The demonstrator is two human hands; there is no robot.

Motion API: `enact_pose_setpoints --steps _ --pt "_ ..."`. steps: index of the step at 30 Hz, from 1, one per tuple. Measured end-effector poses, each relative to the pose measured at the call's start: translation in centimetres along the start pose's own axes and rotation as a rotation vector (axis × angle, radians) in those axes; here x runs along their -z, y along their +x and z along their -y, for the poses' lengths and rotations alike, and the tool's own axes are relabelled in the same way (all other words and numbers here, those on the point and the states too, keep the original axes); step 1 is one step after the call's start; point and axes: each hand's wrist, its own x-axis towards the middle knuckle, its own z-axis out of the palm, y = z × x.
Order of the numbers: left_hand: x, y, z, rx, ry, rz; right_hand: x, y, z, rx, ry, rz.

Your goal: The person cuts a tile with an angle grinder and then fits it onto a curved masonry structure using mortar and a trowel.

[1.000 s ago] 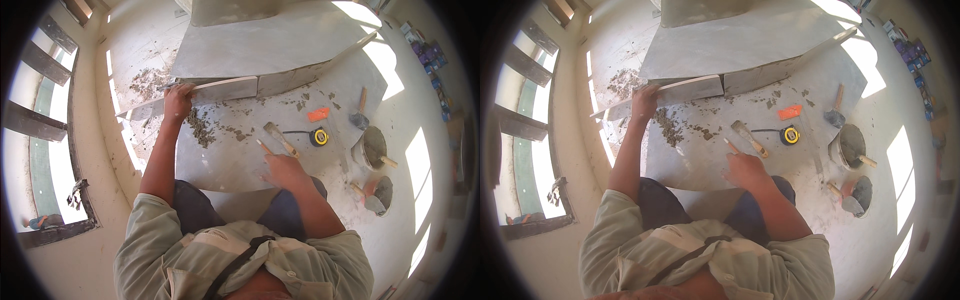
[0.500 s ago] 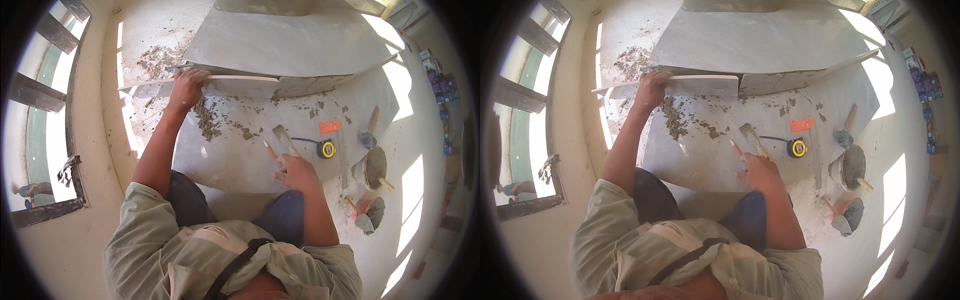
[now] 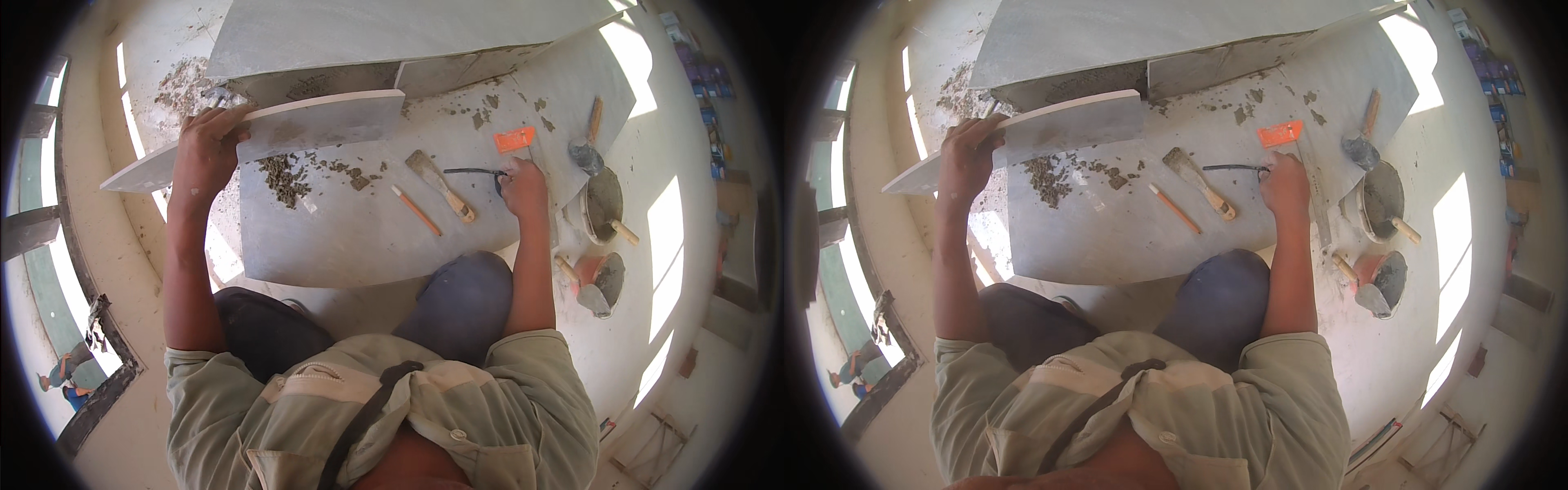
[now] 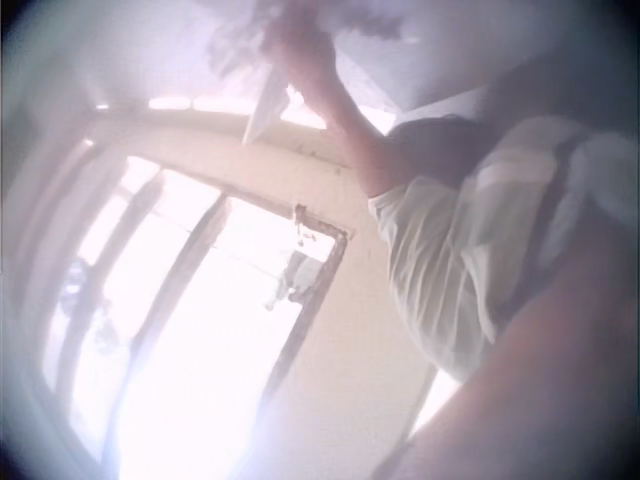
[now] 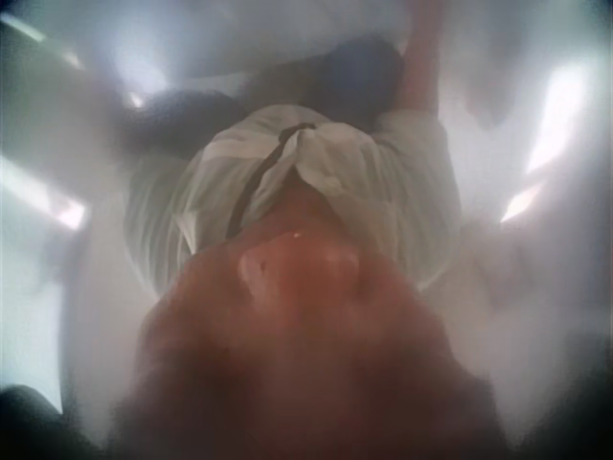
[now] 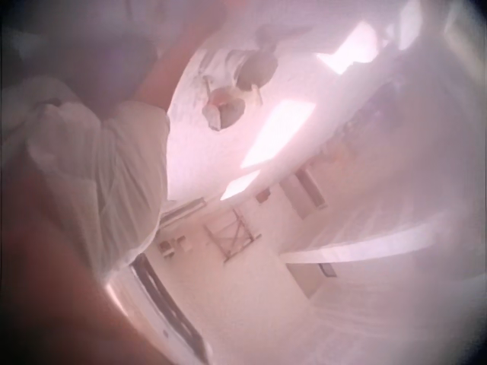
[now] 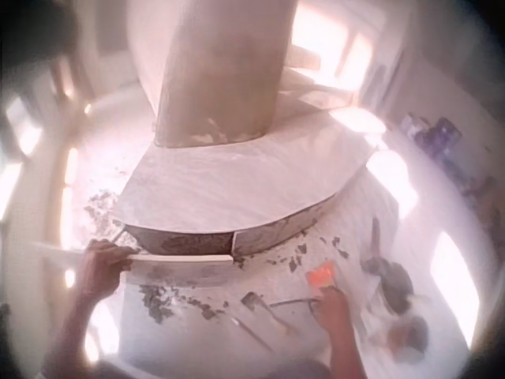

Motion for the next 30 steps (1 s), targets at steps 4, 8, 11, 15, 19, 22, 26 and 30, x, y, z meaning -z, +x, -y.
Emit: enact_pose_setpoints --steps 4,8,11,15,19,22,26,30 --pt "1.2 -1.3 -2.1 -0.004 -0.041 0.067 -1.0 -0.2 1.8 0.140 0.146 0.125" --pt "1.6 -1.7 -5.2 -0.022 -0.133 0.137 -1.3 -1.6 5.9 0.394 0.099 0.249" --pt "1.3 -2.6 -6.4 -0.040 -0.199 0.161 -2.2 -2.2 7.2 0.410 -0.153 0.322" --pt "1.3 -3.5 -7.7 -0.043 -0.216 0.273 -4.7 -1.6 4.5 0.291 -0.177 0.207" --pt "1.1 -4.8 -7.9 -0.091 -0.225 0.342 -4.8 -0.8 1.5 0.218 -0.255 -0.177" --pt "1.3 -5.4 -8.5 -0.024 -0.195 0.429 -5.2 -3.3 3.6 0.462 -0.004 -0.099" --pt "2.1 -5.4 -10.1 0.110 -0.200 0.498 -9.3 -6.4 4.2 0.798 0.099 0.025" --pt "2.1 -5.6 -10.8 0.140 -0.166 0.565 -9.2 -7.0 3.4 0.658 -0.068 0.057"
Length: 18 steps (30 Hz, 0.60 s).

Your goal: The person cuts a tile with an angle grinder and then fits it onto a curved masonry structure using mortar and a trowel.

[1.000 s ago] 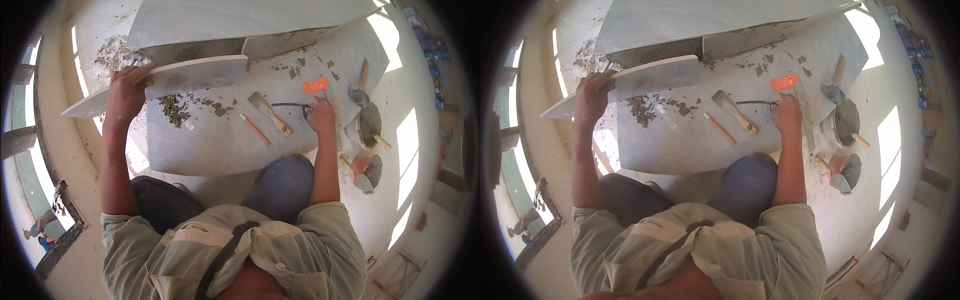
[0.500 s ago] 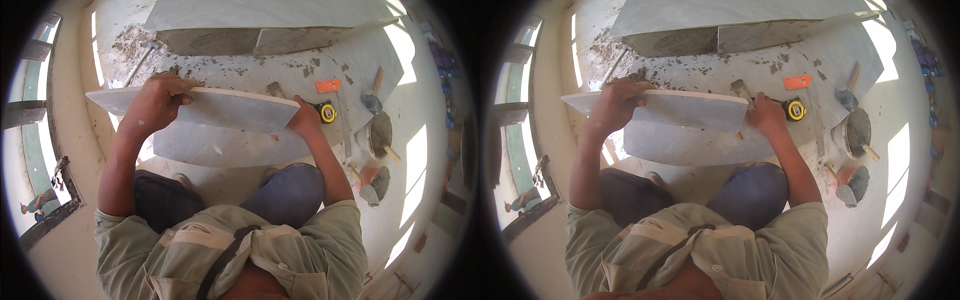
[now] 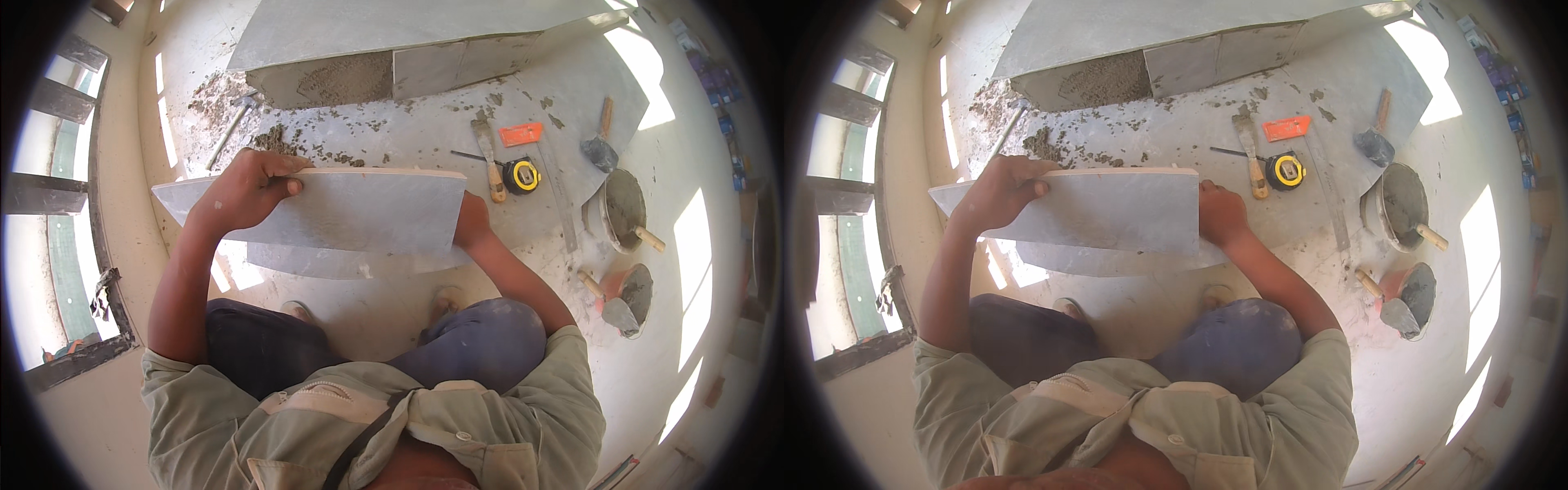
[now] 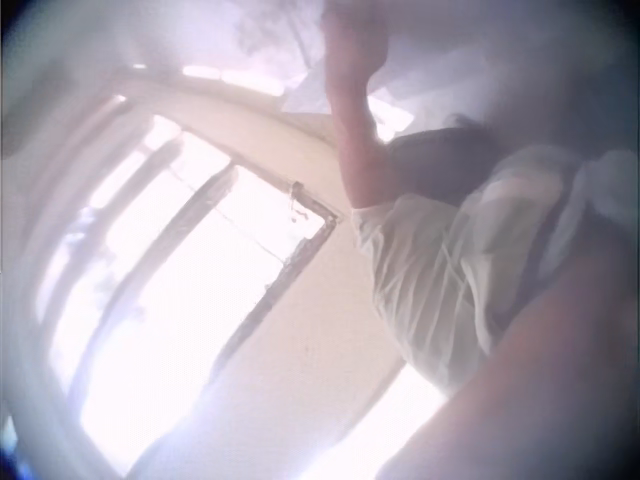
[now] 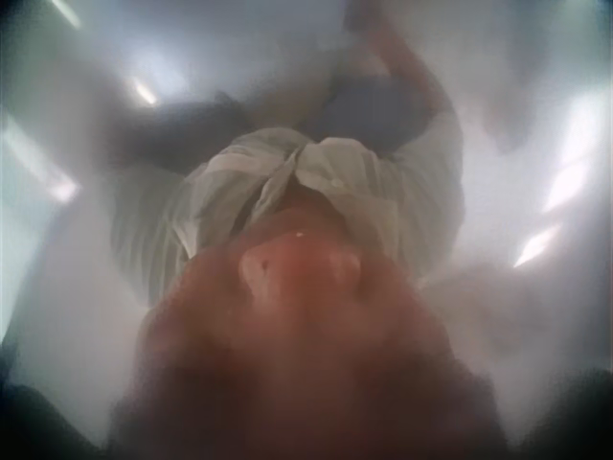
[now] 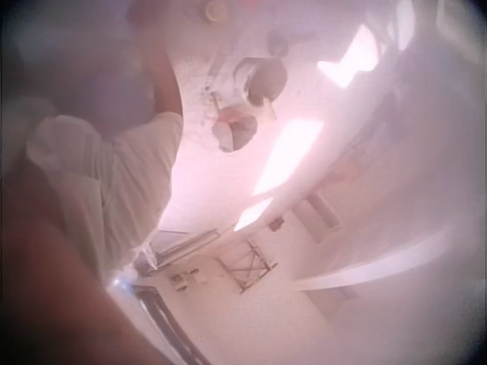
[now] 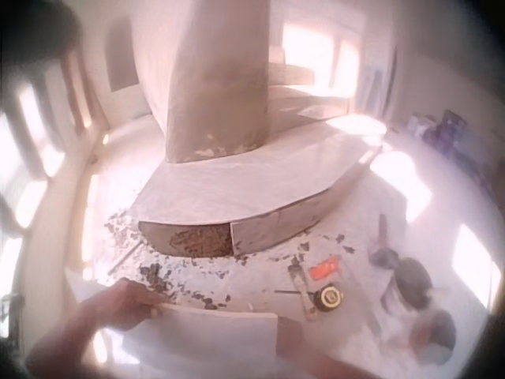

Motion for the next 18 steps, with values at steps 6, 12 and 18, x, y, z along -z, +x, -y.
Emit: enact_pose_setpoints --steps 6,12,18 --pt "-1.4 0.8 0.5 -0.011 -0.060 0.021 -0.1 1.9 -4.8 -0.401 -0.144 -0.167" --pt "-3.2 4.0 0.4 0.000 -0.078 0.133 3.1 2.3 -9.6 -0.653 -0.155 -0.207" --pt "-4.4 6.0 1.6 -0.013 -0.081 0.186 7.1 -1.6 -4.3 -0.580 0.809 -0.090"
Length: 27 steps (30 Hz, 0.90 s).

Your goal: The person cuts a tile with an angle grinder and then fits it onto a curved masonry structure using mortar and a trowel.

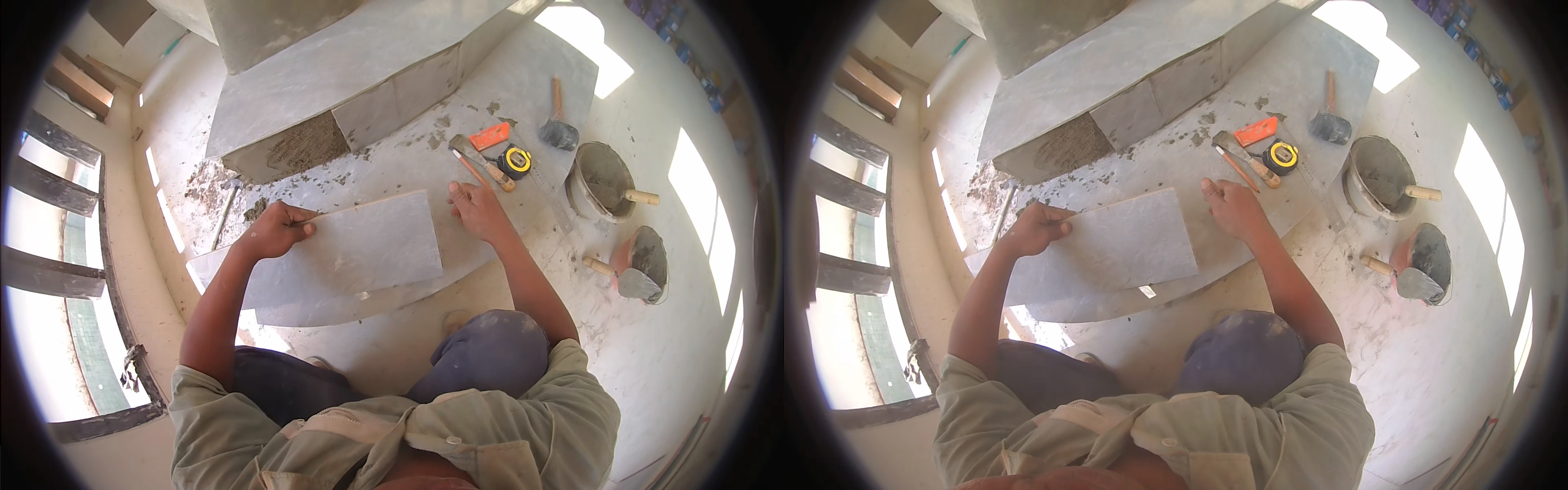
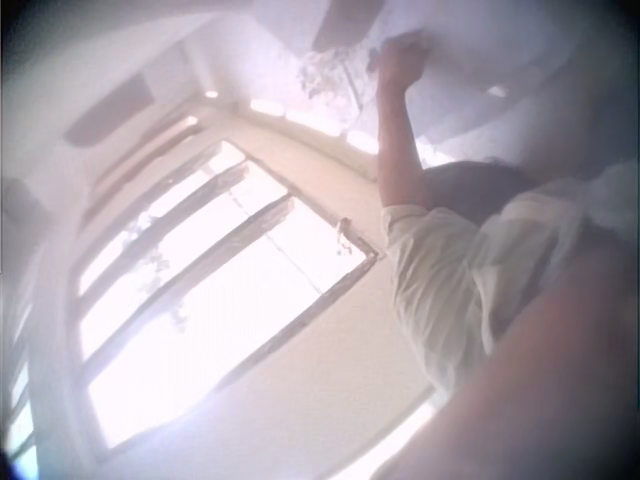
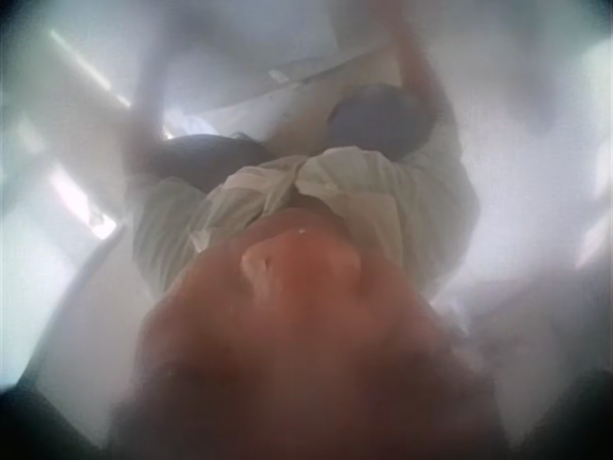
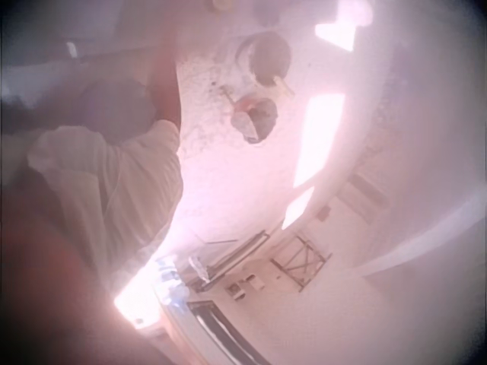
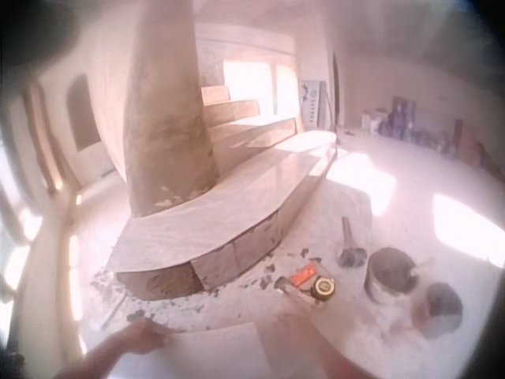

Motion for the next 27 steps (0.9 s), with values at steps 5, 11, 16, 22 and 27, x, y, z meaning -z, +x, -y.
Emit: enact_pose_setpoints --steps 5,11,16,22,27 --pt "-1.1 2.5 1.1 0.037 -0.063 0.075 -3.7 -3.8 -1.3 0.161 -0.050 0.230" --pt "-2.1 4.5 2.1 -0.003 0.001 0.098 -4.8 -2.8 -2.5 0.139 -0.131 0.176" --pt "-2.8 5.7 1.9 0.018 0.051 0.091 -4.9 -2.2 -2.9 0.113 -0.311 0.152" --pt "-4.7 6.1 3.2 -0.056 0.162 -0.026 -3.7 -1.8 0.3 0.017 -0.591 0.269" --pt "-5.0 6.1 4.2 -0.117 0.298 -0.116 1.1 -1.3 -0.4 -0.033 -0.568 -0.331"
